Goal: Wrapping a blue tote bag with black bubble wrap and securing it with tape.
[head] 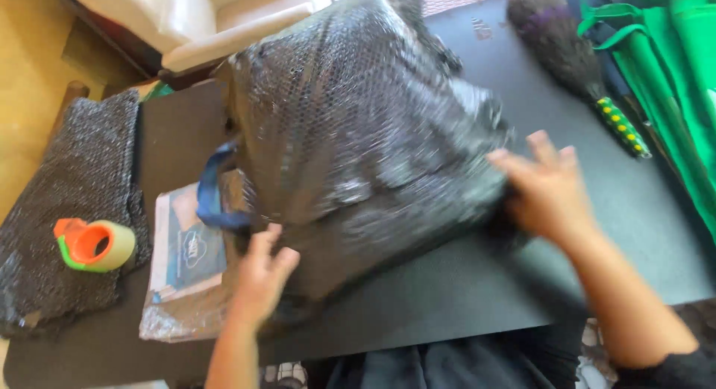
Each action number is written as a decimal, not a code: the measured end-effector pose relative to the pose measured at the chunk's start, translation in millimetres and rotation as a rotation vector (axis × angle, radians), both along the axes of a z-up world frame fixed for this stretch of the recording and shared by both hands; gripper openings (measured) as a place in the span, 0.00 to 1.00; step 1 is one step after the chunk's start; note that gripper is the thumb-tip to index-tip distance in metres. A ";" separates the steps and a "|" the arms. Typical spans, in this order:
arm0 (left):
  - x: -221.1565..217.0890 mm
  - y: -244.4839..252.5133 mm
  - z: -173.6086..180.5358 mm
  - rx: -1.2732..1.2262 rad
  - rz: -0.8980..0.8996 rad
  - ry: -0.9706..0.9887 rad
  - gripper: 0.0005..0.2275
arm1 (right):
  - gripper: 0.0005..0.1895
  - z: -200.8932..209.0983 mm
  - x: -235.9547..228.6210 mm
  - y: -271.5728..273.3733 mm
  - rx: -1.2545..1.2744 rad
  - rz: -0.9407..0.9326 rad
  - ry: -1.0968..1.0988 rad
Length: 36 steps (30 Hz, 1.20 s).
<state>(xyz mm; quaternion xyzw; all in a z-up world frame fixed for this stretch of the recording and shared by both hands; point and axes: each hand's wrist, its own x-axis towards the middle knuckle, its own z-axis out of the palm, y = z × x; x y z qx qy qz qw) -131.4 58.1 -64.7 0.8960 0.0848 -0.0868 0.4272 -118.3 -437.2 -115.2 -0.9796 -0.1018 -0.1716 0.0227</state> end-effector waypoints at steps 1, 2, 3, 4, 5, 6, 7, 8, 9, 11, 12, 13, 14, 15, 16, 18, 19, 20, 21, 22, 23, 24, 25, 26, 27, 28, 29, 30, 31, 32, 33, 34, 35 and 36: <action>-18.1 -15.3 -0.8 -0.048 -0.100 0.037 0.33 | 0.44 -3.9 12.2 -25.6 -0.046 -0.068 -0.111; -31.3 -37.9 8.5 -0.049 -0.080 0.039 0.33 | 0.44 2.0 15.9 -37.6 -0.045 -0.048 -0.108; -42.6 -62.1 18.2 -0.081 -0.225 0.047 0.36 | 0.34 7.7 19.3 -50.9 0.073 -0.011 -0.220; -52.9 -87.0 28.0 -0.113 -0.370 0.052 0.41 | 0.27 13.5 23.3 -64.7 0.194 0.025 -0.331; -53.6 -108.1 33.4 -0.116 -0.355 0.050 0.41 | 0.27 22.1 15.5 -57.0 0.194 0.040 -0.330; -53.7 -129.1 38.7 -0.121 -0.484 0.071 0.45 | 0.25 30.4 7.6 -49.7 0.249 0.053 -0.402; -56.1 -150.4 42.8 -0.131 -0.613 0.099 0.50 | 0.24 37.2 -4.2 -42.9 0.303 0.064 -0.465; -54.2 -172.0 43.2 -0.137 -0.598 0.105 0.50 | 0.24 54.5 -18.1 -18.8 0.304 0.077 -0.455; -49.4 -192.9 44.8 -0.078 -0.700 0.094 0.52 | 0.26 72.6 -31.2 5.4 0.344 0.145 -0.372; -37.3 -235.0 40.7 -0.018 -0.795 0.086 0.53 | 0.28 85.9 -52.6 39.5 0.386 0.218 -0.283; -30.1 -256.3 34.6 -0.145 -0.783 0.108 0.53 | 0.33 80.9 -60.4 49.2 0.270 0.187 -0.207; -23.7 -277.5 28.0 -0.271 -0.772 0.134 0.54 | 0.38 75.5 -70.1 59.1 0.155 0.150 -0.130; -16.5 -284.7 13.3 -0.270 -0.771 0.141 0.54 | 0.38 54.4 -63.3 48.4 0.159 0.150 -0.124; -9.4 -292.8 -1.5 -0.292 -0.805 0.129 0.47 | 0.35 33.5 -57.7 37.0 0.196 0.086 -0.043; -2.4 -301.3 -16.0 -0.315 -0.839 0.117 0.39 | 0.33 12.8 -52.2 25.3 0.234 0.020 0.037; 10.8 -314.6 -34.1 -0.352 -0.904 0.085 0.29 | 0.25 -8.7 -44.9 3.0 0.316 0.072 0.007; 18.3 -323.1 -42.6 -0.388 -0.957 0.054 0.19 | 0.28 -18.6 -40.1 -10.1 0.400 0.136 -0.021; 17.2 -302.0 -21.2 -0.391 -0.967 0.050 0.19 | 0.28 -11.0 -42.0 -8.6 0.395 0.128 -0.026; 14.1 -278.5 -1.2 -0.451 -0.958 -0.036 0.22 | 0.21 -5.1 -45.7 -4.9 0.452 0.144 0.019; 11.5 -254.9 18.6 -0.512 -0.947 -0.122 0.25 | 0.19 0.8 -49.2 -1.2 0.509 0.159 0.063; 13.4 -226.8 32.4 -0.511 -0.954 -0.117 0.25 | 0.19 -1.0 -48.8 2.8 0.511 0.151 0.062; 15.9 -198.7 46.6 -0.340 -0.809 -0.417 0.19 | 0.11 -2.5 -48.2 6.9 0.427 0.124 -0.079; 19.9 -170.7 61.2 -0.163 -0.647 -0.711 0.13 | 0.09 -3.1 -45.0 10.4 0.339 0.101 -0.222; 24.8 -140.0 60.7 -0.164 -0.652 -0.714 0.13 | 0.09 -4.9 -45.0 15.8 0.338 0.097 -0.226; 30.4 -109.0 60.4 0.028 -0.475 -0.741 0.15 | 0.13 -6.3 -44.6 21.3 0.305 0.070 -0.305; 36.6 -78.1 60.0 0.218 -0.294 -0.759 0.16 | 0.17 -7.9 -44.1 26.9 0.271 0.042 -0.384; 37.0 -51.1 48.8 0.217 -0.299 -0.761 0.16 | 0.17 -4.9 -42.5 27.4 0.270 0.037 -0.386; 37.7 -24.2 37.5 0.346 -0.133 -0.671 0.21 | 0.14 -2.1 -41.0 27.8 0.259 0.018 -0.416; 39.3 3.9 27.3 0.474 0.030 -0.578 0.26 | 0.12 0.3 -39.9 29.8 0.249 -0.004 -0.447; 37.4 -0.6 33.4 0.476 0.021 -0.582 0.26 | 0.12 2.2 -35.1 26.4 0.251 -0.013 -0.450; 33.6 -4.8 38.4 0.362 0.087 -0.312 0.29 | 0.11 3.4 -32.4 23.1 0.257 -0.021 -0.451; 29.9 -9.2 43.2 0.247 0.149 -0.042 0.34 | 0.10 4.2 -29.6 19.6 0.262 -0.030 -0.453; 29.5 -12.0 38.3 0.250 0.139 -0.040 0.34 | 0.10 8.3 -28.1 12.5 0.264 -0.041 -0.451; 29.1 -14.9 33.2 0.280 0.119 -0.046 0.32 | 0.10 11.9 -26.6 5.1 0.368 -0.078 -0.364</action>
